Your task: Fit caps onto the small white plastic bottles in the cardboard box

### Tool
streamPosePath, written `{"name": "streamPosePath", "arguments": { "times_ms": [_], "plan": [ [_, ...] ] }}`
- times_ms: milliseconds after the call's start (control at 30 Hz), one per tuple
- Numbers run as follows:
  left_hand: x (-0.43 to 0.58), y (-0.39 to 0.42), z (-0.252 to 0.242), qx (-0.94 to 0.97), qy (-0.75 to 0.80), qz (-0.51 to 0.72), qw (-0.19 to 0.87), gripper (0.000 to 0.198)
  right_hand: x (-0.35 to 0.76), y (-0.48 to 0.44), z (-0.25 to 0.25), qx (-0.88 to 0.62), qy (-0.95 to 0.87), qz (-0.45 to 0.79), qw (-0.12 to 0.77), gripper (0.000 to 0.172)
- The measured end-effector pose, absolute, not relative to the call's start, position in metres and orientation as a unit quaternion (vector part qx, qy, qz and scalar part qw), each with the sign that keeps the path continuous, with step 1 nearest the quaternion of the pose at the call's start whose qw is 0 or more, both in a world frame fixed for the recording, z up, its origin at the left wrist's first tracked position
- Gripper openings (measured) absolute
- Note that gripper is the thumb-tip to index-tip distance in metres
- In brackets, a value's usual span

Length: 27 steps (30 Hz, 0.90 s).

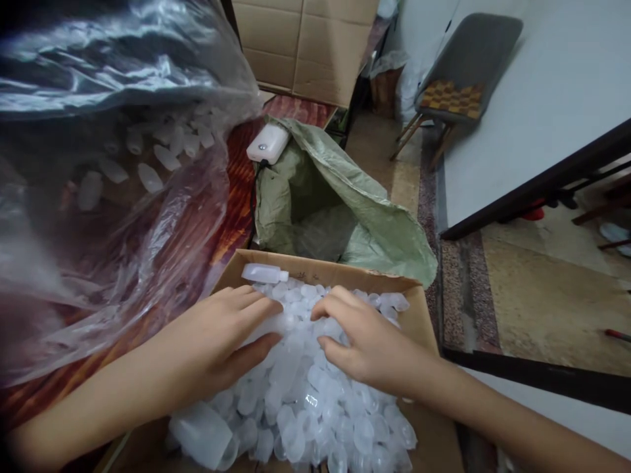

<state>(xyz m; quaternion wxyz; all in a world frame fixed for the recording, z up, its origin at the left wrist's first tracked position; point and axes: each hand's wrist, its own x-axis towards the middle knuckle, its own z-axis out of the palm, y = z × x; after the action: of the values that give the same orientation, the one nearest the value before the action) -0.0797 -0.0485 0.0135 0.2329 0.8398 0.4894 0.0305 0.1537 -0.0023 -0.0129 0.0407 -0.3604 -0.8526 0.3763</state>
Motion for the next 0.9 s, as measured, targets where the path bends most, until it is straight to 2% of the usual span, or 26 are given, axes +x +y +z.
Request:
{"name": "streamPosePath", "arguments": {
  "times_ms": [100, 167, 267, 433, 567, 667, 800, 900],
  "plan": [
    [-0.078, -0.05, 0.021, 0.815, 0.488, 0.059, 0.307, 0.018, 0.151, -0.004, -0.004, -0.384, -0.771, 0.498, 0.104, 0.015],
    [-0.077, -0.052, 0.026, 0.799, 0.48, 0.081, 0.352, 0.02, 0.148, -0.009, 0.004, -0.375, -0.782, 0.482, 0.126, 0.021],
    [-0.075, -0.055, 0.033, 0.783, 0.471, 0.124, 0.387, 0.022, 0.148, -0.018, 0.016, -0.353, -0.85, 0.359, 0.157, 0.029],
    [-0.073, -0.055, 0.041, 0.766, 0.461, 0.152, 0.422, 0.028, 0.152, -0.032, 0.031, -0.267, -0.92, 0.178, 0.226, 0.028],
    [-0.074, -0.054, 0.041, 0.728, 0.459, 0.142, 0.488, 0.041, 0.153, -0.038, 0.037, -0.144, -0.958, 0.057, 0.24, 0.023],
    [-0.073, -0.056, 0.039, 0.685, 0.464, 0.149, 0.542, 0.048, 0.152, -0.038, 0.039, -0.126, -0.958, 0.0, 0.256, 0.02],
    [-0.068, -0.061, 0.038, 0.699, 0.488, 0.193, 0.486, 0.039, 0.153, -0.039, 0.038, -0.133, -0.953, 0.053, 0.268, 0.02],
    [-0.066, -0.064, 0.036, 0.711, 0.482, 0.219, 0.462, 0.033, 0.156, -0.047, 0.036, -0.247, -0.918, 0.153, 0.269, 0.02]
  ]
}}
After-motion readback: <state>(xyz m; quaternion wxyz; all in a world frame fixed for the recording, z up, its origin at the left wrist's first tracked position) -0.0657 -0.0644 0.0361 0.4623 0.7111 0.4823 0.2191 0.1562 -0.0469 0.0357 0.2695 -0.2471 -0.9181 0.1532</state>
